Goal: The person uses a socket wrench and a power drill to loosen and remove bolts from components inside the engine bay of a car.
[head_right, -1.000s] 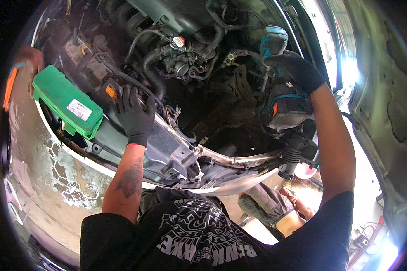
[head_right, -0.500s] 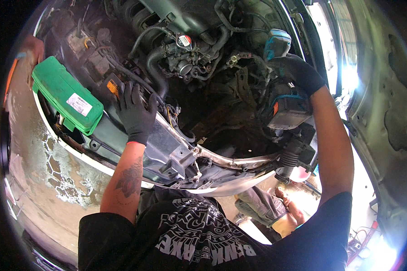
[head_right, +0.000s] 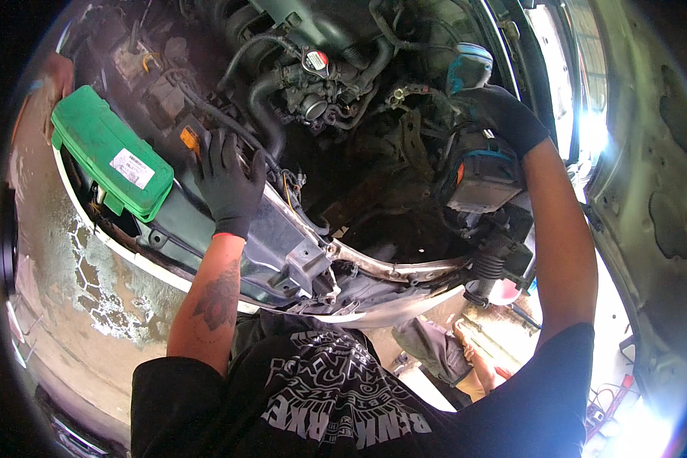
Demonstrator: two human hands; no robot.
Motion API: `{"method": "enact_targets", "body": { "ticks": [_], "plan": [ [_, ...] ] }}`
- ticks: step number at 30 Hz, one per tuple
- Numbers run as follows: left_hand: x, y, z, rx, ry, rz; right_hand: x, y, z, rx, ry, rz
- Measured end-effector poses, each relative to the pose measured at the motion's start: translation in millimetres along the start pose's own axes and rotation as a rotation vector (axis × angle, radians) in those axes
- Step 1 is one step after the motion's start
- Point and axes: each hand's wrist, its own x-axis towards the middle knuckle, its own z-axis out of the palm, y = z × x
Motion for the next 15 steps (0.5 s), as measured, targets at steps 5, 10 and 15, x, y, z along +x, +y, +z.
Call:
{"method": "enact_targets", "body": {
  "ticks": [5, 10, 15],
  "plan": [
    [-2.5, 0.0, 0.9, -0.005, -0.015, -0.021, 3.4, -0.4, 0.5, 0.038, -0.019, 0.096],
    [-1.7, 0.3, -0.3, 0.003, -0.008, -0.016, -5.5, -1.5, -3.8, 0.147, 0.04, 0.179],
    [-1.2, -0.8, -0.3, 0.006, -0.003, -0.012, -5.2, -2.3, -5.8, 0.136, 0.01, 0.18]
  ]
}}
